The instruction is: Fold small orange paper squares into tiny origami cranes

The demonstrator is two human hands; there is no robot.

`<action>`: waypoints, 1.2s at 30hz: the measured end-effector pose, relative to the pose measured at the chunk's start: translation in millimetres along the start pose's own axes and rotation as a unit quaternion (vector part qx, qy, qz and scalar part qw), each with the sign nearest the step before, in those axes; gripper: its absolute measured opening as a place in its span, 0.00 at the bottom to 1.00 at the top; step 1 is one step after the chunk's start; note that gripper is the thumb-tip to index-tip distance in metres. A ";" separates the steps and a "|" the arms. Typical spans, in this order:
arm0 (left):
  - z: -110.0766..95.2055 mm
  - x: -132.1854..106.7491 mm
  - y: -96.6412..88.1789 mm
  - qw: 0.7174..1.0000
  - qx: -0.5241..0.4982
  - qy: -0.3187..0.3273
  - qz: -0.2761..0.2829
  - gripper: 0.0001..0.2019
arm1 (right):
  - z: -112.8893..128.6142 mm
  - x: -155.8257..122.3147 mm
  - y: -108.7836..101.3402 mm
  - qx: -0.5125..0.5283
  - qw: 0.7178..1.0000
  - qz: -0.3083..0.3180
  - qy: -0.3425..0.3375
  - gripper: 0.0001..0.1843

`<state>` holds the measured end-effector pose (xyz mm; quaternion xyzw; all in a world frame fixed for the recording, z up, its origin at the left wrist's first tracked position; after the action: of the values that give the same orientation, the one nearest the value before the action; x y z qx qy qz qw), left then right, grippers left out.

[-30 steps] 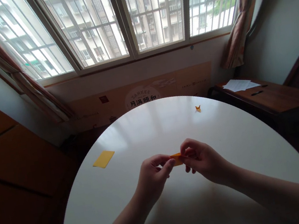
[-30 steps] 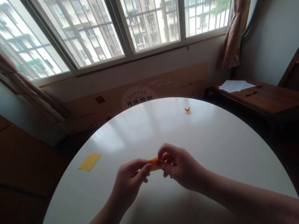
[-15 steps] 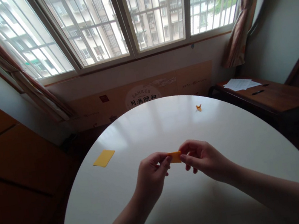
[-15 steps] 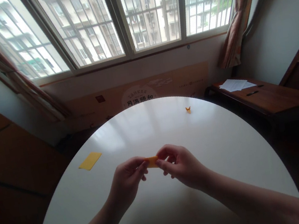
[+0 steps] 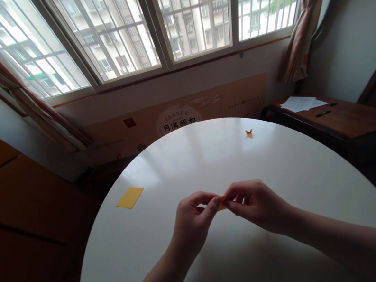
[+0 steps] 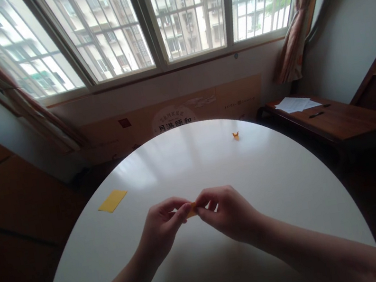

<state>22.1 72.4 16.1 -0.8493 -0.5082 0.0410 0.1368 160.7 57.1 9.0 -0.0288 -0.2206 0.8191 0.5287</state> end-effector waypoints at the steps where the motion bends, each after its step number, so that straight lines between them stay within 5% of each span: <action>1: -0.1 0.0 -0.6 1.000 0.002 0.001 0.000 0.13 | 1.3 -0.1 -0.9 -0.005 1.000 -0.002 -0.002 0.05; 11: 11.1 4.0 8.1 0.996 -0.022 -0.033 0.078 0.15 | -4.6 -0.2 -8.1 0.032 0.999 -0.010 0.017 0.06; 36: 25.6 4.0 -1.7 0.987 -0.128 -0.092 0.026 0.14 | -6.7 2.2 1.2 0.034 0.997 0.050 0.036 0.13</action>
<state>17.3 81.5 -7.7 -0.8654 -0.4975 0.0569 -0.0210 160.5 60.8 2.9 -0.0514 -0.1714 0.8503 0.4950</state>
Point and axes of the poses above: each hand's wrist, its own x-axis towards the middle knuckle, its own y-axis out of the palm, z = x × y, the point moved 9 cm from there along x, towards the middle knuckle, and after that the axes turned 12 degrees about z, right-handed, at the moved point
